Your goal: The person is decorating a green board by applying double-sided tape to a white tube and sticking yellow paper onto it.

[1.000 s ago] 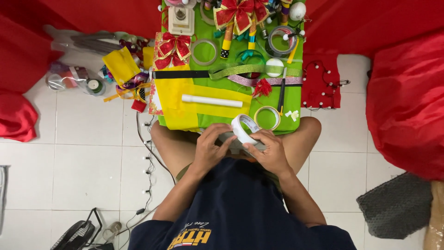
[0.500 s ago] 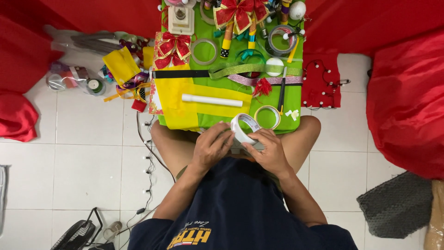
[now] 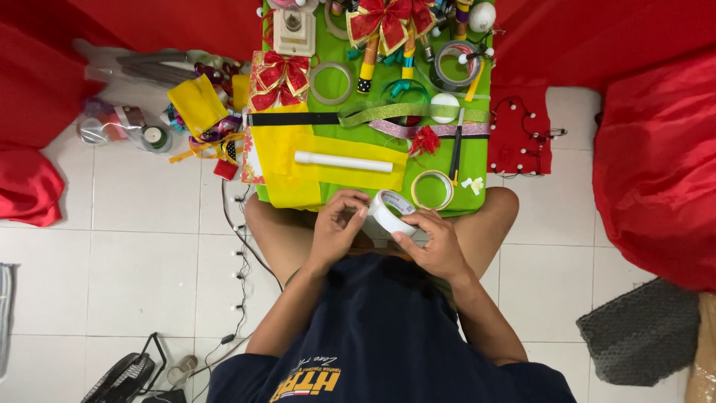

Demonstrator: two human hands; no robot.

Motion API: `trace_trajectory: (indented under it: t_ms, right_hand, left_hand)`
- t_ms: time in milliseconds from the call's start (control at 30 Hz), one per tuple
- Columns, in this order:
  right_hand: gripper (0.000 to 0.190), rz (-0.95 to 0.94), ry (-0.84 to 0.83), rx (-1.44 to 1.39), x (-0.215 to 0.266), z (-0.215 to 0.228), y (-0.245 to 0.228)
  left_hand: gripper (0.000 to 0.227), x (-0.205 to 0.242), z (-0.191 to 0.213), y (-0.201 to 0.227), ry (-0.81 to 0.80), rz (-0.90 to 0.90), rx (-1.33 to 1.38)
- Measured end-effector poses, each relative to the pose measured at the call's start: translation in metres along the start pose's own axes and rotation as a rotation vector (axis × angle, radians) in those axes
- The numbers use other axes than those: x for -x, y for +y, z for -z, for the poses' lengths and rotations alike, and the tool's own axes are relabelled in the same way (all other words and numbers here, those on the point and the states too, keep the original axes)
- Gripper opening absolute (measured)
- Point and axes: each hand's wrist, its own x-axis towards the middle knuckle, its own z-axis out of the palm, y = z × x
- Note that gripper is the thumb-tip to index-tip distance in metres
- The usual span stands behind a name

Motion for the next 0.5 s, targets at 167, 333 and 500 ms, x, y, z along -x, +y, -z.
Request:
trace_trajectory:
  t_ms: [167,333,500]
  right_hand:
    - [0.021,0.007,-0.084,0.025,-0.002,0.013,0.001]
    - [0.021,-0.01,-0.181,0.022,-0.01,0.025,-0.01]
    - [0.024,-0.038,-0.29,-0.063,-0.016,0.035,-0.01]
  left_hand:
    - [0.021,0.0,0.009,-0.003,-0.195,0.085,0.135]
    - [0.038,-0.001,0.007,0.001,-0.434,0.069,0.09]
    - [0.045,0.005,-0.003,-0.008,-0.649,0.055,0.071]
